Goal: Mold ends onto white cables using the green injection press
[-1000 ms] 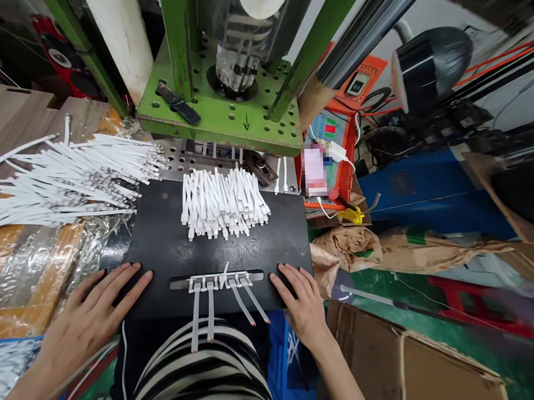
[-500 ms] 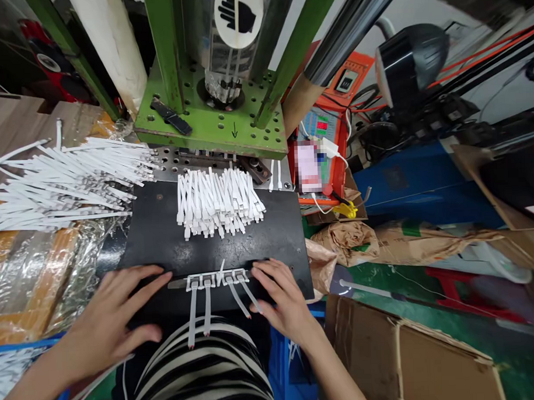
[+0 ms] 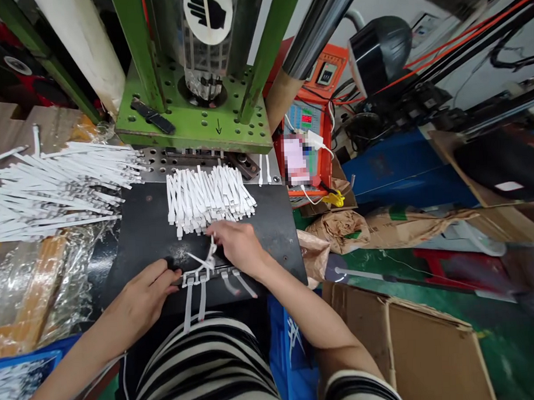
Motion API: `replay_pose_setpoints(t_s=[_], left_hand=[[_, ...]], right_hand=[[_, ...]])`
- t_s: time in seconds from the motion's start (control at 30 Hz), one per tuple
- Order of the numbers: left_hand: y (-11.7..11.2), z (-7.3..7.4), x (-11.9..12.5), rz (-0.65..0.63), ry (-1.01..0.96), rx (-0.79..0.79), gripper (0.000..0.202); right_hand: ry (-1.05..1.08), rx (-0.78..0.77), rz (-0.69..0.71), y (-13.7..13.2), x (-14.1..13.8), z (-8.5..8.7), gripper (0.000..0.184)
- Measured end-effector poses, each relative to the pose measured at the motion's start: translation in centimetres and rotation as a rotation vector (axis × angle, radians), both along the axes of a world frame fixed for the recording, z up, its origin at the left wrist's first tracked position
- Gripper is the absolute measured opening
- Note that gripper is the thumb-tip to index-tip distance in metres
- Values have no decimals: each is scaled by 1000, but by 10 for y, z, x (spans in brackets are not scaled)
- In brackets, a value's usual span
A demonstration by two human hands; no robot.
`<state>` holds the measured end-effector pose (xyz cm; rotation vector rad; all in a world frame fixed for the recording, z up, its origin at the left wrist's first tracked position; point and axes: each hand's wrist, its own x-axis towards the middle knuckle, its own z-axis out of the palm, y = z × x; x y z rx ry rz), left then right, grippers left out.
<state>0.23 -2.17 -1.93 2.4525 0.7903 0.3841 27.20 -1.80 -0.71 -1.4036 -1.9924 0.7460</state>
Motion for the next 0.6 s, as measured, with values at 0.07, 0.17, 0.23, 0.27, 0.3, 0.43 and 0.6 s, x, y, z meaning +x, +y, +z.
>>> replay_pose_setpoints(t_s=[0.07,0.17,0.23,0.27,0.3,0.43,0.6], left_hand=[[-2,1,1,0,-8,12,22],[-6,1,1,19,14,33,19],[-8,-2,0,47,15,64,18],[-10,-4,0,61,6,83,19],[-11,-7,-1,70,-7,99,20],[-16,-13,-2,85,-66,106,23],[-17,-3,5,128,-199,133,37]], right_hand=[[59,116,-249,8,-7,-4,44],[51,235,-567,-9,19,-7,35],[-28,245,-815,-40,56,-9,24],[-85,225,-950,-60,78,-12,24],[-159,194,-1078,-80,100,-14,28],[-585,-79,-1282,-152,162,-20,47],[-655,39,-927,-159,124,-6,40]])
